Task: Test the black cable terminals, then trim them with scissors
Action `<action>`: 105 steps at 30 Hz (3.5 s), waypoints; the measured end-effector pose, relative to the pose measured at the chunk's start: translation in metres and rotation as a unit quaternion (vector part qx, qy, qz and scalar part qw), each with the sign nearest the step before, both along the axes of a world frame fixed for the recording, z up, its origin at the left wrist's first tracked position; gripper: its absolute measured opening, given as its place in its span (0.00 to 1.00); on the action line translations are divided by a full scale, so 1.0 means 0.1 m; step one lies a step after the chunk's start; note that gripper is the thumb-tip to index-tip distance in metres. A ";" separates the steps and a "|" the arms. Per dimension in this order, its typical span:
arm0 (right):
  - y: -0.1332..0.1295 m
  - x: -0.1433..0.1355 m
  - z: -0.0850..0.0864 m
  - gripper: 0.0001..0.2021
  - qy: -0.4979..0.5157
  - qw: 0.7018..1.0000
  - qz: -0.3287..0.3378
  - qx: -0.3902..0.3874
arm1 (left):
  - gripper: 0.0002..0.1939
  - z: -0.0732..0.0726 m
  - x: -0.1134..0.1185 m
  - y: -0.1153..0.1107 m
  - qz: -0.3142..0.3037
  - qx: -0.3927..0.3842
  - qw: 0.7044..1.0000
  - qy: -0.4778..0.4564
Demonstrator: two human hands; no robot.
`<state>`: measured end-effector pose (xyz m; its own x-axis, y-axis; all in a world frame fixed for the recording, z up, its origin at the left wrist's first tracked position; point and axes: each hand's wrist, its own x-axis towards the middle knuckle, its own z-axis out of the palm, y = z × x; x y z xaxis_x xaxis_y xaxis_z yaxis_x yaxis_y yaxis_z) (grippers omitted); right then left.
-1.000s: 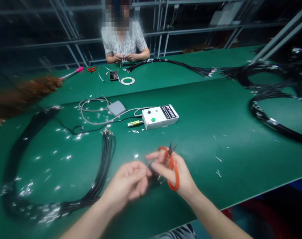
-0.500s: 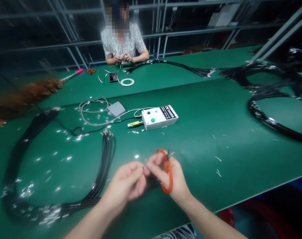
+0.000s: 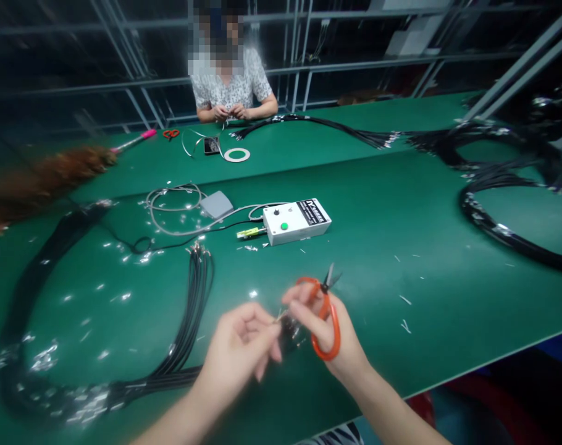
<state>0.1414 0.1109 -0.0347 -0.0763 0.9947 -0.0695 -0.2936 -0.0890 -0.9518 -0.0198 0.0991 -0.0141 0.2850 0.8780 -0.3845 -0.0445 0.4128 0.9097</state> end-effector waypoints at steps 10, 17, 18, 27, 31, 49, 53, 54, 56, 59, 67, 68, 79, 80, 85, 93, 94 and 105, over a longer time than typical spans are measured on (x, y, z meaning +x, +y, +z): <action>-0.13 0.06 0.19 0.14 -0.120 0.992 -0.028 0.023 | 0.06 -0.10 0.06 -0.09 0.064 0.393 0.879 0.263; -0.18 -0.02 0.15 0.17 0.003 0.999 -0.020 -0.049 | 0.09 -0.21 0.01 -0.11 0.045 0.580 0.719 0.381; -0.18 -0.03 0.15 0.17 0.008 0.998 -0.021 -0.053 | 0.09 -0.21 0.01 -0.11 0.044 0.581 0.717 0.383; -0.20 -0.11 0.12 0.16 0.034 0.997 -0.038 -0.049 | 0.08 -0.12 0.05 -0.11 0.080 0.364 0.903 0.213; -0.18 -0.12 0.08 0.14 0.012 0.999 -0.045 -0.020 | 0.08 -0.13 0.06 -0.12 0.088 0.377 0.896 0.217; -0.19 -0.16 0.16 0.16 -0.007 0.994 -0.096 -0.045 | 0.12 -0.26 0.00 -0.13 0.056 0.609 0.666 0.427; -0.21 -0.16 0.15 0.17 0.005 0.995 -0.087 -0.057 | 0.12 -0.25 0.03 -0.13 0.064 0.597 0.682 0.418; -0.22 -0.16 0.15 0.17 0.005 0.995 -0.087 -0.057 | 0.11 -0.25 0.03 -0.13 0.070 0.588 0.692 0.412; -0.23 -0.17 0.16 0.17 -0.001 0.994 -0.091 -0.059 | 0.11 -0.25 0.05 -0.13 0.081 0.559 0.730 0.386; -0.25 -0.18 0.17 0.16 -0.004 0.993 -0.102 -0.056 | 0.17 -0.24 0.04 -0.14 0.065 0.481 0.819 0.306; -0.25 -0.27 0.12 0.16 0.036 0.993 -0.109 -0.024 | 0.22 -0.19 -0.01 -0.15 -0.013 0.424 0.884 0.197; -0.27 -0.28 0.12 0.15 0.017 0.993 -0.120 -0.008 | 0.21 -0.20 -0.01 -0.15 -0.003 0.418 0.884 0.212; -0.18 0.06 0.01 0.12 -0.214 0.974 -0.028 0.063 | 0.14 -0.05 -0.01 -0.08 0.042 0.115 0.989 0.081; -0.16 0.13 0.03 0.13 -0.274 0.959 -0.019 0.068 | 0.15 -0.03 -0.01 -0.07 0.045 0.097 0.992 0.062; -0.10 0.31 0.11 0.18 -0.544 0.823 0.025 0.163 | 0.19 0.04 -0.01 -0.01 0.037 0.047 0.998 0.022; -0.07 0.28 0.14 0.22 -0.630 0.739 0.026 0.237 | 0.15 0.02 -0.02 -0.02 0.022 0.060 0.998 0.026; -0.07 0.28 0.15 0.23 -0.633 0.737 0.030 0.237 | 0.15 0.01 -0.02 -0.03 0.018 0.061 0.998 0.026; -0.05 0.31 0.23 0.24 -0.654 0.705 0.038 0.271 | 0.14 0.03 -0.01 -0.05 0.007 0.051 0.998 0.021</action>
<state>0.1727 0.1059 -0.0113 -0.3531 0.8991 0.2587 0.8534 0.4228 -0.3047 -0.0206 0.0940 -0.0115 0.2586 0.9171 -0.3034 -0.0110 0.3168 0.9484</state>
